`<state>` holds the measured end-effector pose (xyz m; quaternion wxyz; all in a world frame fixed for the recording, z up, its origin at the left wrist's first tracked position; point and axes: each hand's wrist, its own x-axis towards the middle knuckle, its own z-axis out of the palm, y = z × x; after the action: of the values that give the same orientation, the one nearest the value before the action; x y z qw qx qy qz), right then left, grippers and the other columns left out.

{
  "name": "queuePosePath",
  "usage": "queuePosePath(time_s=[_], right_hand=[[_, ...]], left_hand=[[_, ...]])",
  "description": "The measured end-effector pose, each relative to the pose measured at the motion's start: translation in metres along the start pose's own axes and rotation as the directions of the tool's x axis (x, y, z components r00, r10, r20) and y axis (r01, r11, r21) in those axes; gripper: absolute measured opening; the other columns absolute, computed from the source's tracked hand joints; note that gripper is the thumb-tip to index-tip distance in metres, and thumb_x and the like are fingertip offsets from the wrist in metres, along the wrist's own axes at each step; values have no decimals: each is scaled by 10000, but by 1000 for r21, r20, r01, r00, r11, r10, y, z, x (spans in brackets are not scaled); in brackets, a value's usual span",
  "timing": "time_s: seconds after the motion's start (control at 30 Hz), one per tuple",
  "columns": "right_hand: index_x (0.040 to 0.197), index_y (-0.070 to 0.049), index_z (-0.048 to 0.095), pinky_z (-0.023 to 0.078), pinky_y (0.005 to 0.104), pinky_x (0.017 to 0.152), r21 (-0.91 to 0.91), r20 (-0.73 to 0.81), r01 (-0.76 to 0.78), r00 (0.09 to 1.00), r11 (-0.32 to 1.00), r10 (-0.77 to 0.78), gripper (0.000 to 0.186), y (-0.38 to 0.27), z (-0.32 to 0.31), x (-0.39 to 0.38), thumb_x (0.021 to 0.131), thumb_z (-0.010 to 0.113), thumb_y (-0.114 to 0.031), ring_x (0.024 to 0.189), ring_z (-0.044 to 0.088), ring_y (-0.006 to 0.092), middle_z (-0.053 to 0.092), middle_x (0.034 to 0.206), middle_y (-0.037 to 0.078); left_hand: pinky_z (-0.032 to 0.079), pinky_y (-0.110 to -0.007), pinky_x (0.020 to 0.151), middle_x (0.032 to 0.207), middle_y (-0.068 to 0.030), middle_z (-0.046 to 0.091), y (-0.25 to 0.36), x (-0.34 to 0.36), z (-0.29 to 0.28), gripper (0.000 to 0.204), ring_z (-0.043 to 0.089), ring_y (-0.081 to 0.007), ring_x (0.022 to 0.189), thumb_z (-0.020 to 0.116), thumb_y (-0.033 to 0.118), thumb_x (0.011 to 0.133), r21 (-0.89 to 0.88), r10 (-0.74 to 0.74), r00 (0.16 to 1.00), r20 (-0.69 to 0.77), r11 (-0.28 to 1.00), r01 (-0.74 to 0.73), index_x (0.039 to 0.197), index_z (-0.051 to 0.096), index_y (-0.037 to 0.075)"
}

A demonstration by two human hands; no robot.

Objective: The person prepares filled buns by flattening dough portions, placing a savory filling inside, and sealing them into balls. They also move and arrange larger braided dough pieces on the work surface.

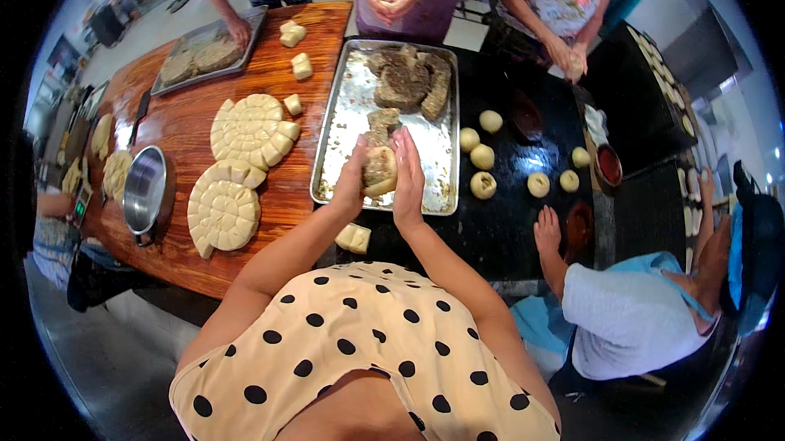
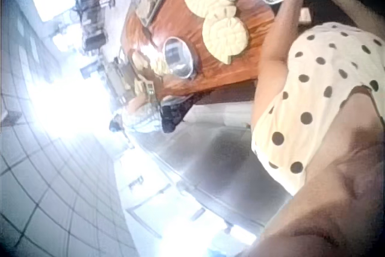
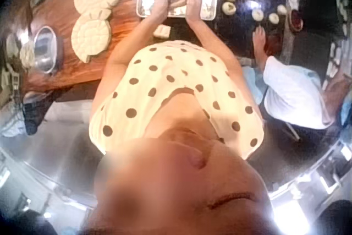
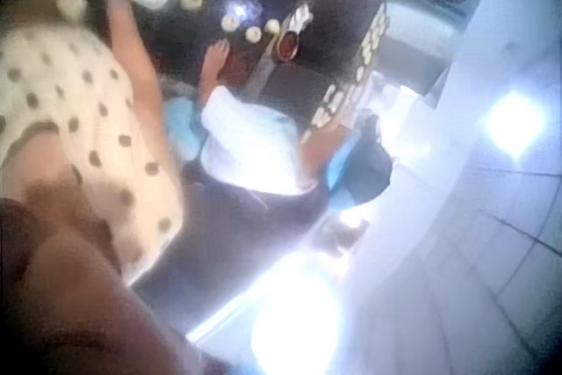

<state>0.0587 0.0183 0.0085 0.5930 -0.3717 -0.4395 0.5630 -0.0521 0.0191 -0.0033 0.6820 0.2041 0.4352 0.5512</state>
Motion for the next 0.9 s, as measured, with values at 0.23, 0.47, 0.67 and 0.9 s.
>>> queuePosePath(time_s=[0.23, 0.47, 0.67, 0.9], right_hand=[[1121, 6, 673, 474, 370, 909, -675, -41, 174, 961, 717, -272, 338, 12, 5, 4, 1022, 487, -259, 1014, 645, 312, 685, 1073, 184], [1087, 34, 680, 477, 327, 898, -207, -315, 88, 937, 974, -152, 394, 18, -1, 14, 1052, 452, -285, 965, 626, 193, 701, 1054, 113], [1117, 17, 677, 490, 301, 925, -167, -427, 155, 879, 974, -213, 216, -5, 12, 16, 985, 580, -124, 1011, 636, 167, 704, 1052, 110], [1326, 21, 575, 460, 295, 998, -335, -200, 176, 947, 926, -252, 344, 17, -7, 13, 1003, 543, -93, 1148, 598, 168, 653, 1233, 139]], left_hand=[[409, -361, 555, 697, -18, 573, -10, 28, 4, 599, 520, -119, 634, 424, 545, 1027, 559, 113, 994, 16, 823, -102, 823, 638, 24], [488, -364, 714, 956, -147, 672, 6, 43, 27, 617, 631, -207, 832, 341, 559, 1022, 717, 241, 952, 188, 629, -301, 1007, 612, 5], [503, -300, 843, 1110, -47, 625, -12, 7, 51, 388, 609, -138, 965, 475, 372, 1051, 17, 126, 991, 45, 992, -127, 1254, 556, 52], [484, -249, 832, 1062, -52, 667, -21, 15, 34, 439, 603, -111, 937, 525, 390, 1028, 220, 191, 978, 88, 953, -206, 1201, 631, 0]])
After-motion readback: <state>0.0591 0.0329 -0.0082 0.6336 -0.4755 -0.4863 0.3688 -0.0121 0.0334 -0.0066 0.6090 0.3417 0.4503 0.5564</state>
